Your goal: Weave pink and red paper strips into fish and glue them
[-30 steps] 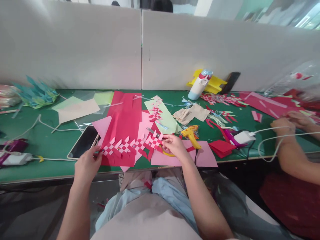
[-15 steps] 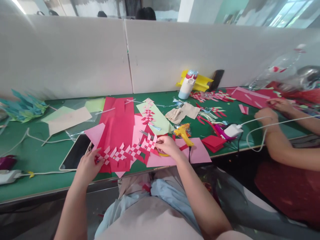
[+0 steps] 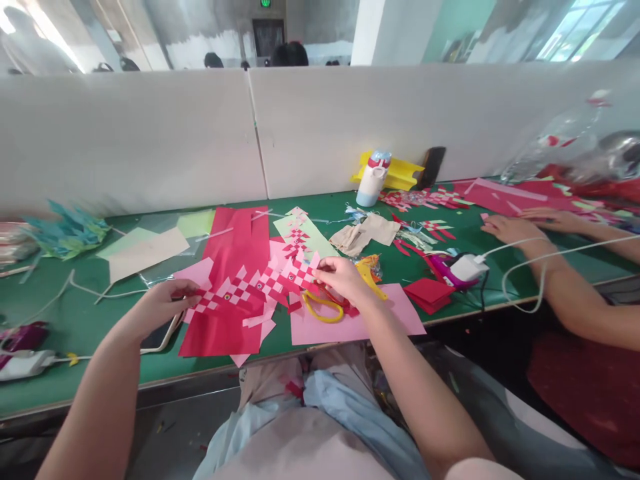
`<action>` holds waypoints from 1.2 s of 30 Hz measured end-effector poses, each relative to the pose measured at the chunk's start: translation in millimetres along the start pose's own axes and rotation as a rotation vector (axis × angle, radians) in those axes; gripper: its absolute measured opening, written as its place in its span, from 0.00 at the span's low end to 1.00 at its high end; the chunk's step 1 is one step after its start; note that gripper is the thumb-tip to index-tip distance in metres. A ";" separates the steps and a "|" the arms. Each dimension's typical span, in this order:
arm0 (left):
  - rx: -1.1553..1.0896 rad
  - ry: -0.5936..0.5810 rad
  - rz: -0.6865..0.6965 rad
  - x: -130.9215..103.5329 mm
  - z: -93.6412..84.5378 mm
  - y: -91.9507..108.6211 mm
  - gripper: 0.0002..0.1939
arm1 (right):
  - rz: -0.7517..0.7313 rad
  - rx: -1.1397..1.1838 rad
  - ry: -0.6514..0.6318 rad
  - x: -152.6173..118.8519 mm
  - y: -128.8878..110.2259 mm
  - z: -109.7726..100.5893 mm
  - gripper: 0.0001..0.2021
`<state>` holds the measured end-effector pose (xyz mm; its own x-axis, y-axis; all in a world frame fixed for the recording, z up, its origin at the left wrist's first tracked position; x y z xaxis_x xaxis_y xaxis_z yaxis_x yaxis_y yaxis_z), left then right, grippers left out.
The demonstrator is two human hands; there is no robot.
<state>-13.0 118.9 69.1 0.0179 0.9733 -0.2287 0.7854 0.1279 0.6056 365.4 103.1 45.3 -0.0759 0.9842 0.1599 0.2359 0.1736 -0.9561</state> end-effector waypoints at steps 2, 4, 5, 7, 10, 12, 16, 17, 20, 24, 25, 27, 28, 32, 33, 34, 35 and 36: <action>-0.007 -0.007 0.019 12.3 -7.0 6.1 0.16 | -0.062 -0.047 0.023 6.1 -1.8 -5.7 0.10; 0.005 0.007 0.050 24.2 -12.3 11.6 0.16 | -0.138 -0.138 0.042 10.7 -5.3 -10.5 0.10; 0.014 0.020 0.069 30.1 -14.3 14.3 0.15 | -0.180 -0.190 0.053 12.1 -8.4 -12.2 0.10; 0.040 0.063 0.122 42.4 -16.9 20.0 0.14 | -0.270 -0.281 0.084 13.2 -17.7 -14.0 0.09; 0.083 0.163 0.185 64.9 -16.9 26.8 0.13 | -0.427 -0.392 0.142 10.8 -38.8 -11.2 0.05; 0.089 0.224 0.188 82.5 -13.5 29.1 0.14 | -0.565 -0.505 0.148 7.8 -54.5 -3.8 0.04; 0.098 0.308 0.203 115.8 1.2 31.2 0.17 | -0.918 -0.743 0.073 0.2 -73.2 23.8 0.08; 0.104 0.317 0.207 122.5 5.7 31.1 0.17 | -0.994 -0.810 0.017 -1.8 -72.8 33.1 0.09; 0.149 0.310 0.239 137.9 17.5 28.4 0.17 | -1.150 -0.994 -0.161 -8.5 -61.4 60.9 0.10; 0.258 0.239 0.327 147.8 23.0 17.6 0.19 | -1.200 -1.098 -0.356 -20.3 -37.3 88.4 0.10; 0.289 0.226 0.347 148.5 22.5 14.2 0.21 | -1.201 -1.102 -0.407 -23.5 -31.8 93.2 0.09; 0.348 0.217 0.373 147.9 20.5 8.1 0.24 | -1.187 -1.096 -0.470 -28.5 -23.2 99.5 0.09; 0.376 0.217 0.380 146.7 19.9 6.1 0.25 | -1.176 -1.090 -0.486 -30.1 -20.1 101.4 0.09; 0.473 0.202 0.412 135.8 26.2 10.0 0.26 | -1.143 -1.053 -0.501 -32.5 -16.5 105.7 0.09; 0.495 0.188 0.429 132.1 30.3 13.3 0.26 | -1.145 -1.042 -0.500 -32.7 -17.3 106.5 0.09; 0.513 0.177 0.444 128.5 34.8 16.9 0.26 | -1.151 -1.033 -0.498 -33.0 -18.2 107.4 0.09; 0.530 0.167 0.458 125.2 39.5 20.4 0.26 | -1.157 -1.028 -0.495 -33.3 -19.2 108.4 0.10; 0.544 0.161 0.469 122.3 44.0 23.3 0.24 | -1.164 -1.025 -0.495 -33.8 -19.8 109.4 0.10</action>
<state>34.7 232.5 21.7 0.3695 0.9237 0.1012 0.9142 -0.3809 0.1387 257.3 62.6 32.0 -0.9033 0.2402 0.3554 0.3263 0.9226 0.2058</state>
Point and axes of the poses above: each hand's wrist, its own x-axis towards the middle knuckle, its own z-axis out of the palm, y = z × x, the point moved 3 cm from there along x, towards the middle knuckle, and after that the axes turned 14 degrees about -z, right-handed, at the moved point
